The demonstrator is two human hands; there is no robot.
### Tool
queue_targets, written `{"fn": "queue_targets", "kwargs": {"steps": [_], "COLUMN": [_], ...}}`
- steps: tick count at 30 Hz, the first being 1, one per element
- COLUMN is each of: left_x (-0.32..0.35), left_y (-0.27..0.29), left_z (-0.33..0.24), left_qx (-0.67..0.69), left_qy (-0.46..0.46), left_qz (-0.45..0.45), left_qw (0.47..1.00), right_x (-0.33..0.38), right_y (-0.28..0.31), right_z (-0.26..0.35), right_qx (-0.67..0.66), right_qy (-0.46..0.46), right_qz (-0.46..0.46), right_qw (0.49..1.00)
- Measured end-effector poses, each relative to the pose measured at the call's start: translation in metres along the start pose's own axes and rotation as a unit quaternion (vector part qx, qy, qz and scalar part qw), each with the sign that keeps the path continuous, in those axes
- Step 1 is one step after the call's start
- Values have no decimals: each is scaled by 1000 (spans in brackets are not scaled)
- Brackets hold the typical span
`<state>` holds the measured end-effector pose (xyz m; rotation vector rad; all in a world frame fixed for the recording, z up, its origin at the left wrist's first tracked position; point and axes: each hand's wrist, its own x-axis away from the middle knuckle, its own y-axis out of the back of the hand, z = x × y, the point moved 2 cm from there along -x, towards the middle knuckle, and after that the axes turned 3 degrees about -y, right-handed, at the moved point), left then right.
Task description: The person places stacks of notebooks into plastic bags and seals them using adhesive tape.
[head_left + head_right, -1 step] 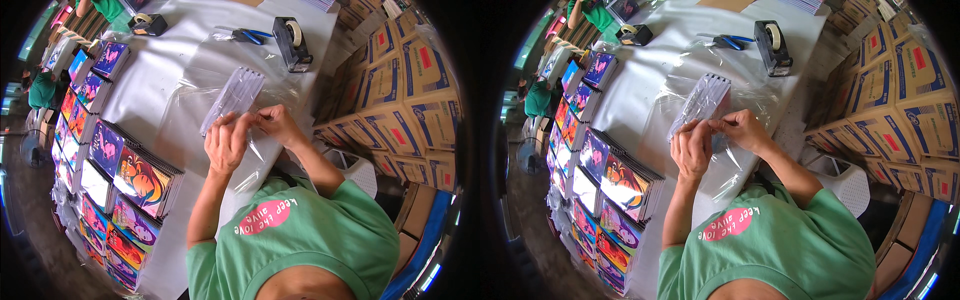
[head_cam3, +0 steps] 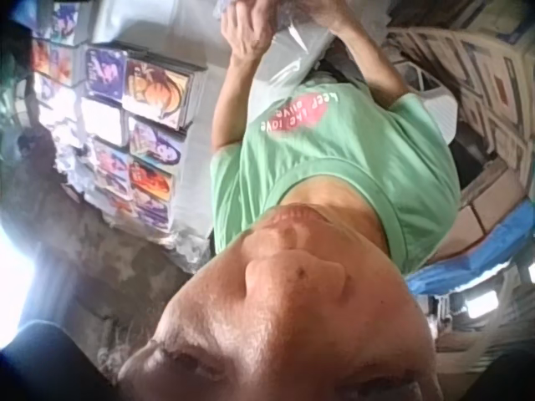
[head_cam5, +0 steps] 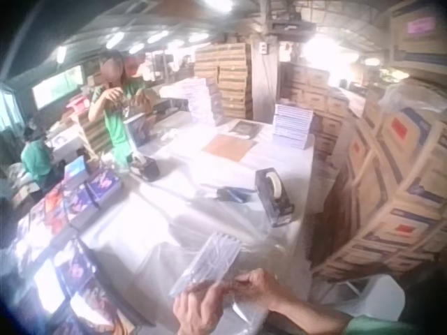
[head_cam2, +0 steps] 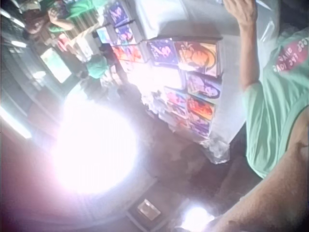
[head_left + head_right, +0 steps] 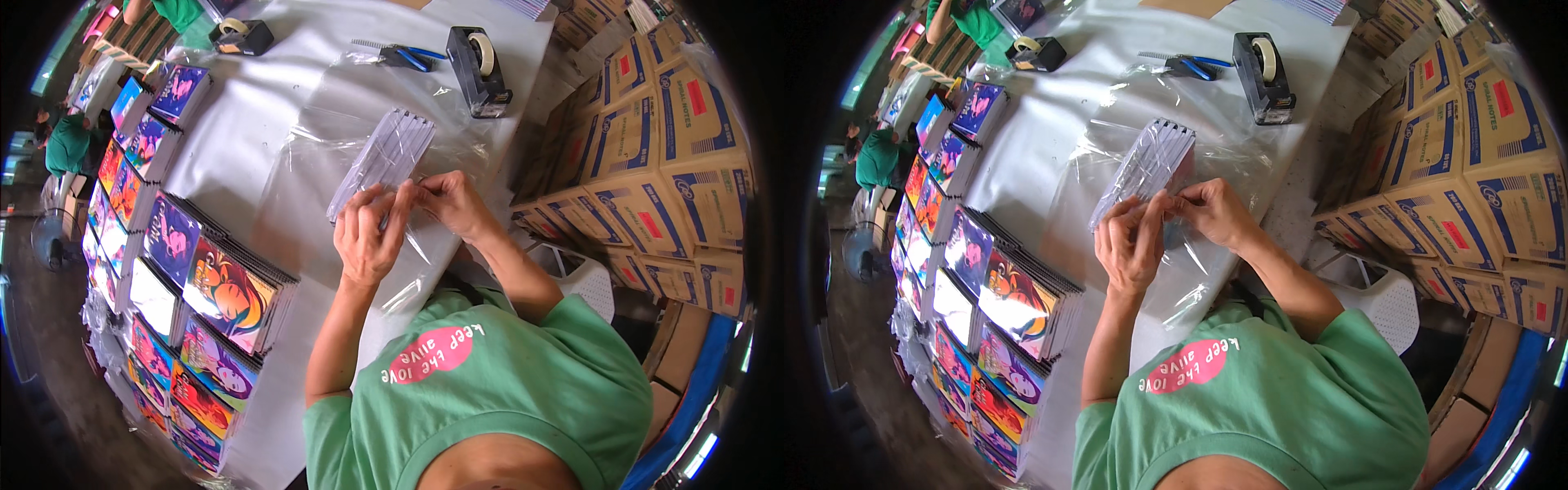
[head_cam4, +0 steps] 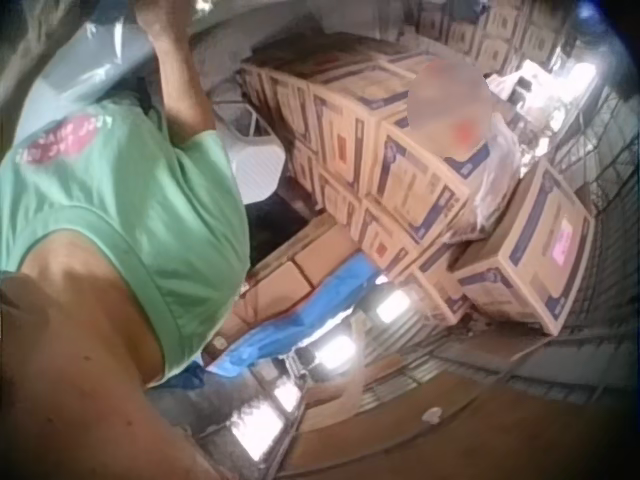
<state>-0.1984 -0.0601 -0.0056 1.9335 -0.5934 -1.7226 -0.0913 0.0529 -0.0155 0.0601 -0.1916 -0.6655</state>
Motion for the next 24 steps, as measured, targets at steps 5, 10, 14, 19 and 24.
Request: {"fn": "queue_targets", "kwargs": {"steps": [5, 10, 14, 19, 24], "left_x": [-22, -75, -70, -75, -116], "left_y": [25, 36, 15, -4, -26], "left_z": [-4, 5, 53, 60, -8], "left_qx": [-23, 39, 137, 142, -9], "left_qy": [111, 237, 413, 360, 274], "left_qz": [168, 245, 348, 294, 428], "left_qw": [979, 939, 830, 874, 861], "right_x": [-18, -26, -25, -25, -10], "right_y": [-8, -6, 3, 15, 3], "right_z": [-15, -26, -25, -70, -79], "right_qx": [26, -40, 101, 181, -19], "right_qy": [51, 89, 20, -28, 47], "right_qz": [-29, -23, -16, 79, 326], "right_qw": [998, 995, 995, 980, 944]}}
